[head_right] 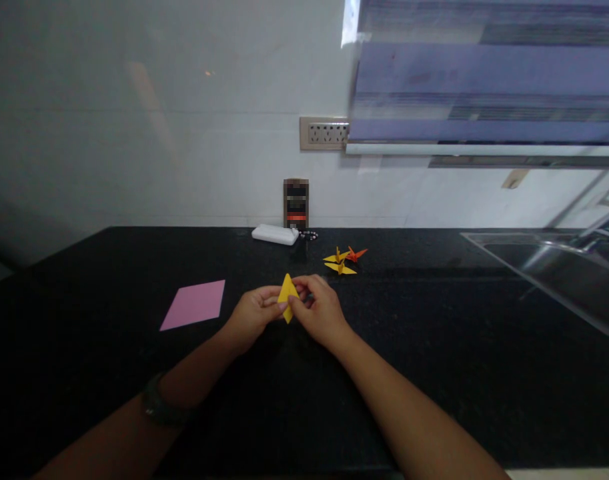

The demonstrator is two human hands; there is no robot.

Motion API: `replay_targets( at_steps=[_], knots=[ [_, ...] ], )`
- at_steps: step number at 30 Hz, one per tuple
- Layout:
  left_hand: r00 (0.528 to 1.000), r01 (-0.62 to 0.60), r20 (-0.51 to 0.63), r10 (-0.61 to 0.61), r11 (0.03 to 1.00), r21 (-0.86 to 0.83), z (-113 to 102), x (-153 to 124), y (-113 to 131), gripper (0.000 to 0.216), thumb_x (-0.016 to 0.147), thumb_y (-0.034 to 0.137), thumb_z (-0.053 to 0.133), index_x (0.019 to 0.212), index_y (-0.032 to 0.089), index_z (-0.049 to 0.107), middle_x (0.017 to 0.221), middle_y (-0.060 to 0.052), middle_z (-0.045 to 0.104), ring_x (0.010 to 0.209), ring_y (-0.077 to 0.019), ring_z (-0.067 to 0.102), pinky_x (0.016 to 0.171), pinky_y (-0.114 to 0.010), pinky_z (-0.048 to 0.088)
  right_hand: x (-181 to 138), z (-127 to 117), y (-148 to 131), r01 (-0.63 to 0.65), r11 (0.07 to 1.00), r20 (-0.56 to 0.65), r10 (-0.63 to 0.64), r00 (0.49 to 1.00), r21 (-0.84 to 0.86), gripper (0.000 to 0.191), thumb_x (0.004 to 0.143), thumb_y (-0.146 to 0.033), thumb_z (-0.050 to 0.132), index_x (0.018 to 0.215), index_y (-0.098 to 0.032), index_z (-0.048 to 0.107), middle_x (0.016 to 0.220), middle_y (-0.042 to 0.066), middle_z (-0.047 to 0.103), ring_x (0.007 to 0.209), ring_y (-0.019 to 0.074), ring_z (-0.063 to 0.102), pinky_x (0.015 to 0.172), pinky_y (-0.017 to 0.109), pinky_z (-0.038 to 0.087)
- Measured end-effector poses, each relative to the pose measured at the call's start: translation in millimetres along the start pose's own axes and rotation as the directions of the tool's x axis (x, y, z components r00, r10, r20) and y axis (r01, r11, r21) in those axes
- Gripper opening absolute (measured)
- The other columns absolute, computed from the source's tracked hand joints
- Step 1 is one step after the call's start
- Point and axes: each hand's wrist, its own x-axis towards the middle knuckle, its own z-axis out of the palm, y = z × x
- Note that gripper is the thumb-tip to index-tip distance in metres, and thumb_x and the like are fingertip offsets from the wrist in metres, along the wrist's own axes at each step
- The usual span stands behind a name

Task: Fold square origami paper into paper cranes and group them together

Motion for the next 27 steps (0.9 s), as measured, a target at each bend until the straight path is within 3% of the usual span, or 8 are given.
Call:
replay_targets(
  at_steps=[5, 10, 15, 19, 22, 27],
  knots=[
    [0.999, -0.033, 0.007, 0.033, 0.999, -0.005, 2.1, 0.4, 0.2, 0.038, 0.054, 0.020, 0.071, 0.091, 0.012, 0.063, 0.088, -0.009, 0.068, 0.082, -0.0205, 0.062, 0.081, -0.035, 0.043, -0.5, 0.1, -2.7, -0.036, 0.999, 0.011, 0.036, 0.999, 0.022, 0.026, 0.069, -0.019, 0.057, 0.095, -0.017, 0.056, 0.082, 0.004, 0.057, 0.069, 0.0126, 0.055, 0.051, 0.021, 0.046],
    [0.999, -0.037, -0.033, 0.038, 0.999, 0.018, 3.9, 1.1, 0.2, 0.032, 0.053, 0.017, 0.070, 0.085, 0.013, 0.064, 0.083, -0.008, 0.069, 0.081, -0.0210, 0.063, 0.082, -0.037, 0.043, -0.7, 1.2, -1.3, -0.031, 0.999, -0.012, 0.031, 0.999, -0.009, 0.027, 0.068, -0.015, 0.054, 0.095, -0.016, 0.057, 0.081, 0.005, 0.058, 0.069, 0.0130, 0.056, 0.051, 0.021, 0.045],
    [0.996, -0.035, -0.084, 0.039, 0.999, 0.041, 1.8, 0.8, 1.4, 0.028, 0.057, 0.012, 0.066, 0.085, 0.012, 0.064, 0.082, -0.007, 0.069, 0.079, -0.0171, 0.062, 0.075, -0.029, 0.044, -0.4, 1.1, 6.0, 0.036, 0.998, -0.020, -0.035, 0.999, 0.053, 0.022, 0.074, -0.014, 0.048, 0.092, -0.018, 0.061, 0.085, 0.005, 0.063, 0.078, 0.0143, 0.058, 0.068, 0.027, 0.047],
    [0.997, 0.042, -0.066, -0.042, 0.999, 0.005, 0.7, -1.4, 3.5, 0.031, 0.060, 0.016, 0.066, 0.091, 0.012, 0.063, 0.082, -0.008, 0.067, 0.070, -0.0138, 0.060, 0.062, -0.023, 0.044, 1.1, 2.5, 9.4, -0.131, 0.969, -0.007, 0.135, 0.991, 0.208, 0.021, 0.078, -0.023, 0.046, 0.092, -0.018, 0.061, 0.085, 0.005, 0.064, 0.072, 0.0144, 0.059, 0.063, 0.028, 0.048],
    [0.996, 0.081, -0.026, -0.084, 0.992, -0.099, 1.1, -2.5, 3.3, 0.032, 0.061, 0.019, 0.067, 0.091, 0.012, 0.062, 0.083, -0.008, 0.067, 0.070, -0.0130, 0.060, 0.062, -0.022, 0.044, 3.1, 3.7, 9.2, -0.275, 0.892, 0.009, 0.291, 0.957, 0.359, 0.019, 0.076, -0.028, 0.049, 0.088, -0.017, 0.058, 0.072, 0.002, 0.061, 0.056, 0.0121, 0.056, 0.052, 0.025, 0.047],
    [0.998, 0.057, -0.004, -0.059, 0.980, -0.191, 1.8, -1.2, 0.1, 0.029, 0.059, 0.017, 0.069, 0.087, 0.012, 0.064, 0.084, -0.007, 0.066, 0.074, -0.0125, 0.060, 0.069, -0.023, 0.044, 3.8, 4.5, 9.7, -0.287, 0.879, 0.012, 0.306, 0.952, 0.381, 0.013, 0.072, -0.028, 0.054, 0.081, -0.018, 0.055, 0.062, -0.002, 0.055, 0.053, 0.0108, 0.053, 0.050, 0.023, 0.044]
  ],
)
